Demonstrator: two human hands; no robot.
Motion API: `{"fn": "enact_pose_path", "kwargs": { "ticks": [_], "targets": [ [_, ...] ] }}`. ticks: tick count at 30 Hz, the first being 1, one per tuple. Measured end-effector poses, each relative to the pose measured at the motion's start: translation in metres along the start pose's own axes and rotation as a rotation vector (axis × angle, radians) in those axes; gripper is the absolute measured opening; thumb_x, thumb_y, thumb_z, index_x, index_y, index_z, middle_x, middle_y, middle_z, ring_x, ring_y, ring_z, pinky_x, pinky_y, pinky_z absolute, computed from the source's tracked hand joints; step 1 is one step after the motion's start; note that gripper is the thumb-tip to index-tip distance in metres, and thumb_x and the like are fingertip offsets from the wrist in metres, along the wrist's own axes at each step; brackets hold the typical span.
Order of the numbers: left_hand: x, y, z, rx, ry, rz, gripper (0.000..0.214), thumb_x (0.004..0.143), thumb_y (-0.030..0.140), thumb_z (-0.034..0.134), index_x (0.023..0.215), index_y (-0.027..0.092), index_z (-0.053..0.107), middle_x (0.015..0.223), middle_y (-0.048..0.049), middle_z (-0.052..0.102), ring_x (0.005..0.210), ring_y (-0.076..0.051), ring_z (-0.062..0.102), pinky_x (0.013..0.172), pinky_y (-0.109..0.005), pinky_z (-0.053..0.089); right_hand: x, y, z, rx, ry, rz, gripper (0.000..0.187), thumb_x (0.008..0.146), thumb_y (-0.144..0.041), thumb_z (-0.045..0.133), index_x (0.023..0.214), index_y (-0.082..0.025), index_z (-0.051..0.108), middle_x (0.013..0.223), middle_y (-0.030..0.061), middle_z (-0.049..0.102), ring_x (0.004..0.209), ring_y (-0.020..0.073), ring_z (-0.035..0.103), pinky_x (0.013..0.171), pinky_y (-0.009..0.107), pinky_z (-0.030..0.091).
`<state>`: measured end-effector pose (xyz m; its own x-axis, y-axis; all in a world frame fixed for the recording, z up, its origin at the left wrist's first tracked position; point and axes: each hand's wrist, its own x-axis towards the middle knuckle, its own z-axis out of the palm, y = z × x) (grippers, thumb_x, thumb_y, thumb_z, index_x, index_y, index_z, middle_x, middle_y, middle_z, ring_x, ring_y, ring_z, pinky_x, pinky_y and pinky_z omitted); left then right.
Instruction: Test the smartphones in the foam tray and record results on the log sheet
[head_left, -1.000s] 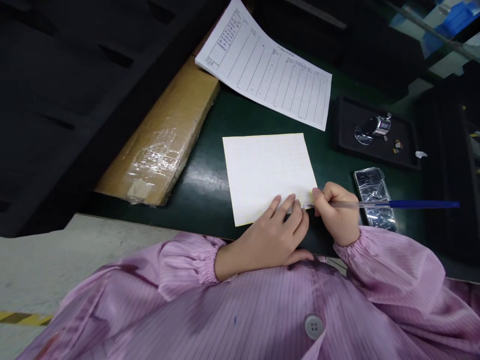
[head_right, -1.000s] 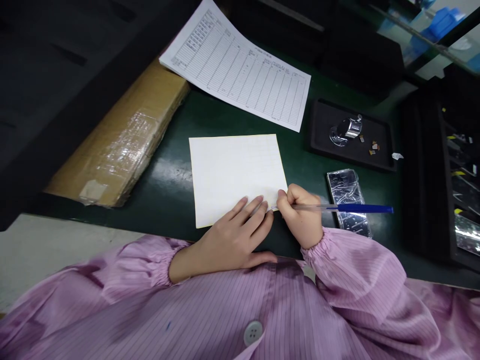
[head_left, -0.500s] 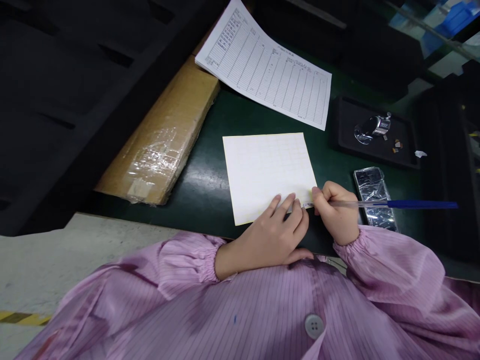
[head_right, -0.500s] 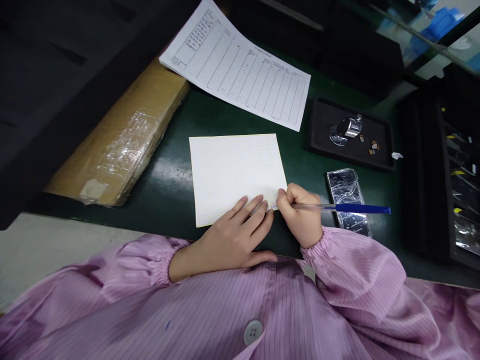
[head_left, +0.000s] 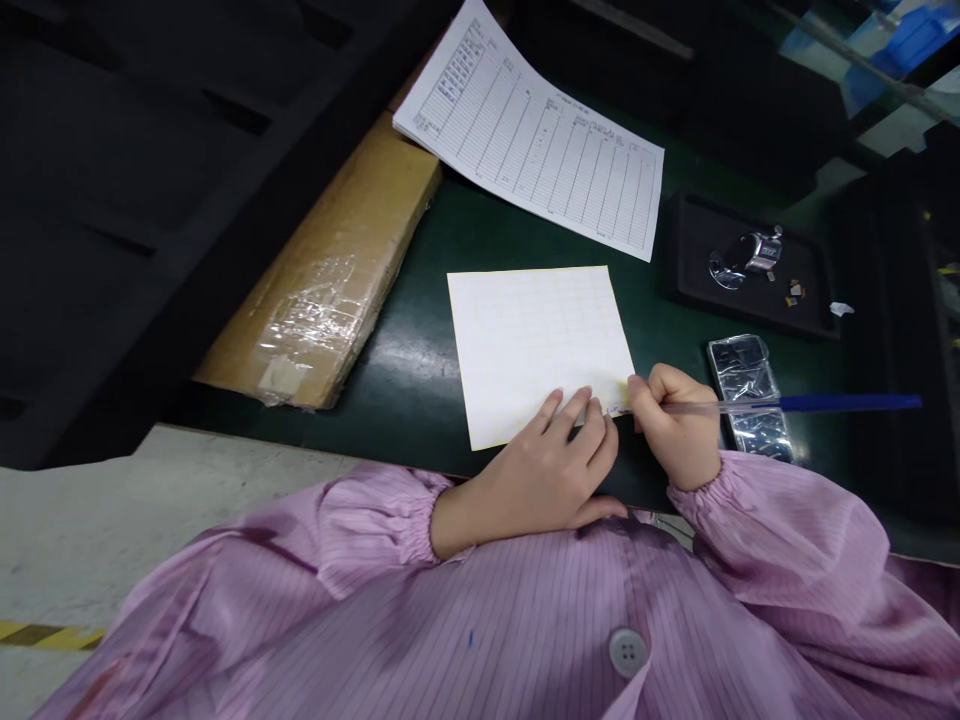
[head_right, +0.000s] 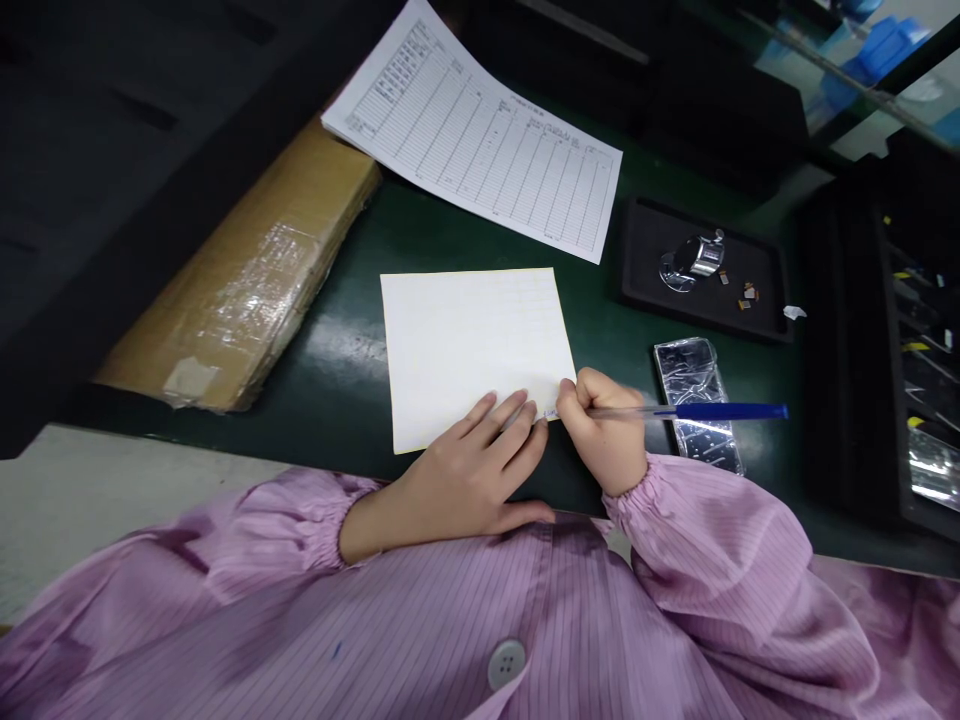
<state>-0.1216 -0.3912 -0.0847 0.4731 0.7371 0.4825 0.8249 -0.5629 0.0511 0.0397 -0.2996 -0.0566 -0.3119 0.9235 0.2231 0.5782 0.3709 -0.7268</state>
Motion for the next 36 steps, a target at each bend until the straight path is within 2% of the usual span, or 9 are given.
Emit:
{"fn": "enact_pose_path", "kwargs": {
  "ticks": [4,13,20,26,36],
  "targets": [
    [0.0006,0.0001,-0.0002,0.01,0.005,-0.004,0.079,0.094,0.072,0.036,0.122,0.003,0.062,0.124,-0.0212,0.066,0.121,-0.037,0.061,0.103,-0.049,0.049,-0.0014,0.0041,-0.0019,0.033,0.043,0.049,0.044,0.086,-0.024,0.061,0.051,-0.023,0.035,0.042,-0.006,0.041,0.041,0.0093,0.037,0.045,0.026,0.03],
    [0.0007,-0.0002,0.0013,0.002,0.015,-0.016,0.081,0.092,0.074,0.037,0.122,0.003,0.062,0.124,-0.021,0.066,0.122,-0.037,0.06,0.103,-0.049,0.048,-0.0017,0.0046,-0.0011,0.059,-0.008,0.059,0.044,0.087,-0.024,0.062,0.051,-0.023,0.038,0.043,-0.005,0.046,0.042,0.01,0.039,0.047,0.026,0.033],
    [0.0003,-0.0004,0.0007,0.01,0.012,-0.02,0.077,0.093,0.073,0.036,0.12,0.006,0.064,0.123,-0.02,0.067,0.123,-0.035,0.06,0.104,-0.047,0.048,-0.0016,0.004,-0.001,0.241,0.065,0.103,0.04,0.088,-0.03,0.069,0.059,-0.023,0.042,0.043,-0.0074,0.046,0.039,0.0093,0.04,0.044,0.024,0.032],
    [0.0007,-0.0003,-0.0004,0.007,-0.002,-0.02,0.076,0.093,0.072,0.037,0.121,0.006,0.063,0.124,-0.0204,0.066,0.123,-0.035,0.06,0.104,-0.048,0.047,-0.0021,0.0046,-0.0012,0.145,0.038,0.079,0.047,0.089,-0.03,0.067,0.053,-0.023,0.037,0.043,-0.0064,0.044,0.041,0.0098,0.04,0.047,0.026,0.032],
    [0.0018,-0.0005,-0.0005,-0.015,-0.006,-0.018,0.077,0.091,0.073,0.042,0.12,0.004,0.063,0.123,-0.0206,0.067,0.121,-0.037,0.061,0.103,-0.049,0.049,-0.0019,0.0065,-0.0007,0.094,0.03,0.068,0.045,0.088,-0.028,0.063,0.053,-0.023,0.035,0.043,-0.0073,0.042,0.042,0.0095,0.038,0.048,0.027,0.03]
  ]
}}
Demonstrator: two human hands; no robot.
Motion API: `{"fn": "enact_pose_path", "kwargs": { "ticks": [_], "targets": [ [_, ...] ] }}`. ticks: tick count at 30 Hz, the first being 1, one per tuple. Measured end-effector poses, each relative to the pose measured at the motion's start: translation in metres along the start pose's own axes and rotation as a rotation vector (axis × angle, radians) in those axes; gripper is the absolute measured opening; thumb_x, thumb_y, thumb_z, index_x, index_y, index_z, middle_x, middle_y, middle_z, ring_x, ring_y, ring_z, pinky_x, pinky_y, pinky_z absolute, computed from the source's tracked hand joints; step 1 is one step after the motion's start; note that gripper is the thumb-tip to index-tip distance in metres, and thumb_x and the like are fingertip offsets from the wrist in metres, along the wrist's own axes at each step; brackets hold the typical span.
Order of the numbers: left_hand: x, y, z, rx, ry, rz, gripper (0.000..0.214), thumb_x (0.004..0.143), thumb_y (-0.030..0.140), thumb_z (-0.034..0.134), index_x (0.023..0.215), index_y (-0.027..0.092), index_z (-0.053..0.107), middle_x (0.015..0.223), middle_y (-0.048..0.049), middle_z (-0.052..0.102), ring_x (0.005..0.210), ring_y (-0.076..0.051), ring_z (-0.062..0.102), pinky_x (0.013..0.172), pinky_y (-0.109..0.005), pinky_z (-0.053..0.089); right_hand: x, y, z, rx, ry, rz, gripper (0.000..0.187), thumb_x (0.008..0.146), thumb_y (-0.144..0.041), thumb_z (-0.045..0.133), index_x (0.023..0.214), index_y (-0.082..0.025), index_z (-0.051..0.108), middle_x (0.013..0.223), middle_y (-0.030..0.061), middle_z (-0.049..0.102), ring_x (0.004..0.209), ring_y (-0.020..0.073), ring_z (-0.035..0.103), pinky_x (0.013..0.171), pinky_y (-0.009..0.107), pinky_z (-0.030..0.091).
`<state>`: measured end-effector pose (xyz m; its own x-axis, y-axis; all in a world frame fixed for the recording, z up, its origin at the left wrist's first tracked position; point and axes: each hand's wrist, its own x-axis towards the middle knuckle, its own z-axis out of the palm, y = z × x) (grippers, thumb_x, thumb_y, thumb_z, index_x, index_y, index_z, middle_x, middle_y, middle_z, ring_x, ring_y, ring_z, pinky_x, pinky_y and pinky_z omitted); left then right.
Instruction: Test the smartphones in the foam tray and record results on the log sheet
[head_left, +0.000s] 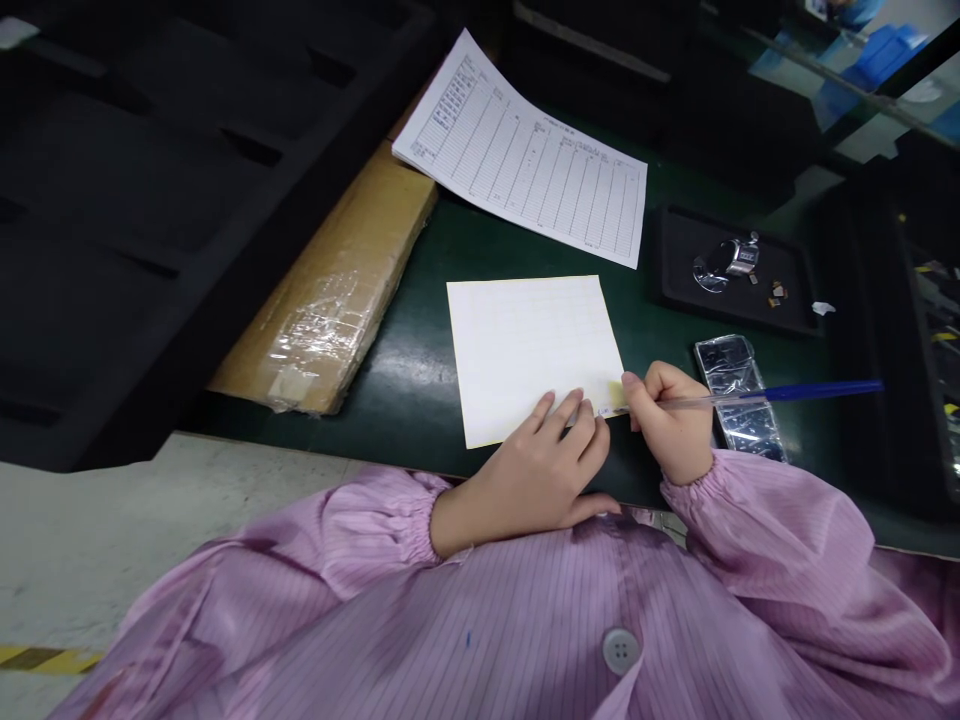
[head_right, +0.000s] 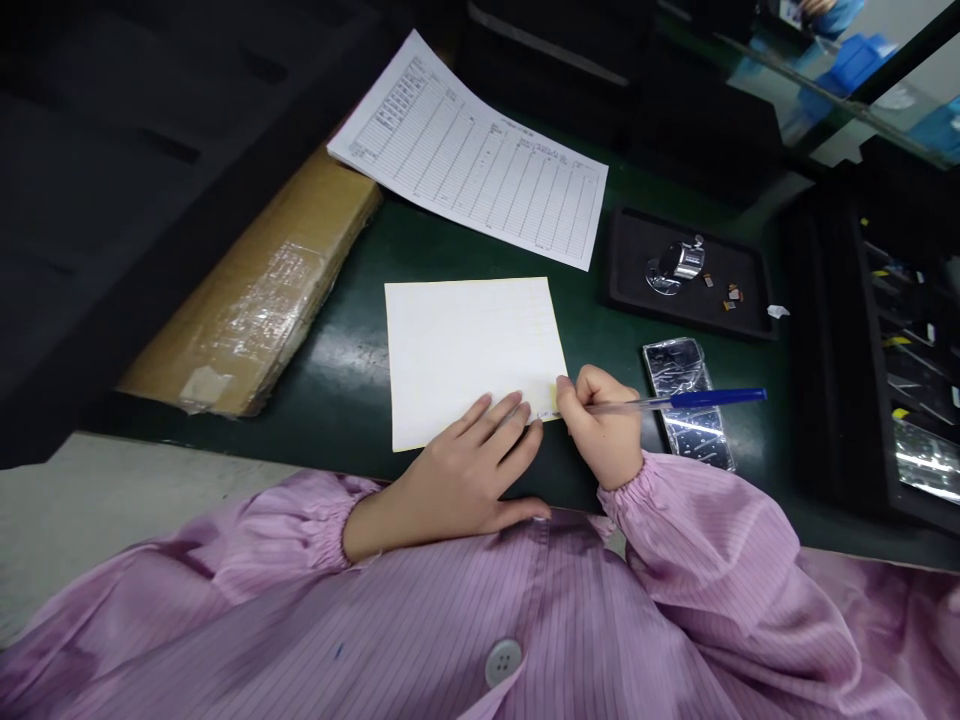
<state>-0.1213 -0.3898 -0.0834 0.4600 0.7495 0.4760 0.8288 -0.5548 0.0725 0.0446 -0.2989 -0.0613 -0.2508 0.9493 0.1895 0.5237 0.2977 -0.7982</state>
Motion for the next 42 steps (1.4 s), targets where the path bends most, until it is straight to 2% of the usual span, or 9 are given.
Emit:
{"fn": "enact_pose_path", "kwargs": {
  "ticks": [25,28,32,35,39,42],
  "targets": [
    [0.0,0.0,0.0,-0.01,-0.015,0.007,0.077,0.092,0.071,0.044,0.122,0.003,0.062,0.123,-0.0211,0.067,0.122,-0.038,0.06,0.103,-0.05,0.049,0.0,0.002,0.001,-0.048,-0.048,-0.051,0.044,0.087,-0.023,0.059,0.052,-0.022,0.032,0.042,-0.0077,0.039,0.041,0.0086,0.035,0.048,0.028,0.028],
    [0.0,0.0,-0.001,-0.003,-0.019,-0.001,0.077,0.091,0.072,0.043,0.122,0.004,0.062,0.122,-0.0209,0.068,0.122,-0.037,0.06,0.103,-0.049,0.049,-0.001,0.001,0.001,-0.005,0.016,-0.048,0.045,0.088,-0.026,0.061,0.052,-0.023,0.034,0.042,-0.0069,0.042,0.041,0.0091,0.037,0.047,0.027,0.031],
    [0.0,0.001,-0.002,-0.018,-0.011,-0.01,0.077,0.091,0.072,0.043,0.12,0.003,0.063,0.121,-0.0229,0.068,0.121,-0.037,0.061,0.103,-0.049,0.049,0.004,0.001,0.001,0.191,0.257,-0.005,0.043,0.092,-0.044,0.063,0.062,-0.025,0.04,0.042,-0.0081,0.043,0.036,0.0104,0.04,0.042,0.026,0.032],
    [0.0,0.001,-0.001,-0.048,0.03,-0.019,0.077,0.091,0.071,0.047,0.118,0.0,0.063,0.121,-0.0251,0.068,0.12,-0.037,0.062,0.102,-0.049,0.05,0.017,0.006,-0.004,0.242,0.387,-0.036,0.042,0.087,-0.055,0.068,0.071,-0.025,0.044,0.045,-0.0086,0.045,0.038,0.011,0.042,0.042,0.025,0.033],
    [-0.002,0.001,0.0,-0.092,0.054,-0.029,0.073,0.09,0.066,0.052,0.115,-0.001,0.063,0.121,-0.0253,0.068,0.121,-0.037,0.062,0.103,-0.049,0.05,0.034,0.016,-0.015,0.222,0.393,-0.088,0.039,0.087,-0.059,0.066,0.08,-0.021,0.058,0.064,-0.0014,0.061,0.056,0.0135,0.057,0.053,0.027,0.043],
    [-0.004,0.0,-0.001,-0.117,0.035,-0.037,0.066,0.091,0.063,0.055,0.115,0.001,0.063,0.122,-0.0235,0.068,0.123,-0.036,0.062,0.106,-0.049,0.049,0.038,0.021,-0.018,0.256,0.336,-0.062,0.041,0.088,-0.061,0.062,0.08,-0.02,0.061,0.065,-0.0009,0.061,0.057,0.013,0.056,0.053,0.026,0.044]
  ]
}}
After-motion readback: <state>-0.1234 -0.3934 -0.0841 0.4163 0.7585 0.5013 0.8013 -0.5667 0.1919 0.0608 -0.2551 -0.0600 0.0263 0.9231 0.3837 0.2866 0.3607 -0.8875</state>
